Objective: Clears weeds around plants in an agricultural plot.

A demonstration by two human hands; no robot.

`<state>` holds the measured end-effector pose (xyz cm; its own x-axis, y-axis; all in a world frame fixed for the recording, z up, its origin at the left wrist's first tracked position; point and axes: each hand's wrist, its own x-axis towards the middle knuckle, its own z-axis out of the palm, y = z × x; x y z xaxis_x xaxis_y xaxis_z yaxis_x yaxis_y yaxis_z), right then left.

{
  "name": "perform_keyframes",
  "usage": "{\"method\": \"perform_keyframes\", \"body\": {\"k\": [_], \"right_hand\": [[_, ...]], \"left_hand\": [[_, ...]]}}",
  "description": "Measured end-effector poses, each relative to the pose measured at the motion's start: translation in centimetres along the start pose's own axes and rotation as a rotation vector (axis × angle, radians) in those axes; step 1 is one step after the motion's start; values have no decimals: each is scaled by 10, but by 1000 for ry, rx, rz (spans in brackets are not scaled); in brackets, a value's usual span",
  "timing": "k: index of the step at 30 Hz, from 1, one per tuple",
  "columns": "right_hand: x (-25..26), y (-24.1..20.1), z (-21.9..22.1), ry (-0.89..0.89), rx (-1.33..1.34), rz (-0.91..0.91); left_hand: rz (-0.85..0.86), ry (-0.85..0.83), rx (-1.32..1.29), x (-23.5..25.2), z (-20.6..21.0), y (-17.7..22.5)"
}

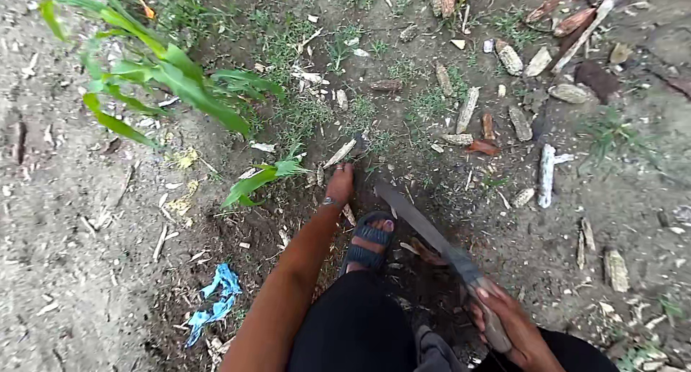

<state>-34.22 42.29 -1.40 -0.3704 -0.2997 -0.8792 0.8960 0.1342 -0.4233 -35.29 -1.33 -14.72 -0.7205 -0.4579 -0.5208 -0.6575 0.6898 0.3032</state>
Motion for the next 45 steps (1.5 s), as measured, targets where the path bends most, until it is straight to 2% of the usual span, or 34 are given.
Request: {"method": "perform_keyframes", "body": {"k": [2, 4, 6, 9, 11, 13, 15, 16, 18, 20, 22, 25, 28, 30, 32, 34, 35, 36, 38, 41, 43, 45], "right_hand": [[-33, -4, -25, 18, 13, -67], [-36, -10, -30, 23, 26, -104], [-4, -20, -7, 73, -87, -115], [58, -33, 48, 89, -183, -183], [69, -34, 66, 87, -215, -272], [54, -30, 60, 110, -373, -377], [35, -33, 39, 154, -638, -484], [22, -32, 26, 161, -687, -496], [-2, -20, 3, 150, -466, -465], [-20, -11, -12, 102, -184, -351], [-13, -12, -8, 86, -40, -271], [41, -39, 44, 115, -110, -211], [90, -48, 80, 126, -120, -270], [91, -41, 80, 164, -294, -430], [77, -42, 68, 189, -698, -617], [58, -38, 48, 212, -924, -710], [46, -36, 34, 220, -954, -711], [32, -35, 20, 216, -919, -674], [2, -31, -1, 189, -633, -521], [-23, -29, -20, 119, -263, -333], [-6, -30, -16, 91, -130, -280], [39, -47, 15, 61, -141, -238]], "left_hand": [[-67, -28, -64, -7, -13, 2], [1, 7, -41, -15, -21, 12], [46, -1, -42, -15, -24, 37], [-8, -90, -55, -1, -19, 77], [-32, -153, -19, 15, -20, 93], [-21, -183, -18, 20, -14, 94], [-22, -129, -77, 23, -14, 85], [-55, -78, -142, 21, -12, 74], [-166, 26, -254, 16, -7, 43], [-290, 43, -285, 13, -18, 20], [-302, 99, -306, 14, -29, 11], [-130, 185, -346, 28, -41, 23], [44, 164, -262, 49, -52, 60], [114, 83, -93, 61, -51, 86], [109, -10, 53, 69, -49, 109], [97, -48, 154, 71, -43, 116], [107, -53, 180, 69, -40, 116], [113, -63, 184, 67, -39, 115], [86, -104, 151, 62, -38, 105], [-15, -54, -54, 55, -33, 69], [-75, 44, -197, 48, -34, 40], [-123, 160, -266, 44, -42, 21]]}}
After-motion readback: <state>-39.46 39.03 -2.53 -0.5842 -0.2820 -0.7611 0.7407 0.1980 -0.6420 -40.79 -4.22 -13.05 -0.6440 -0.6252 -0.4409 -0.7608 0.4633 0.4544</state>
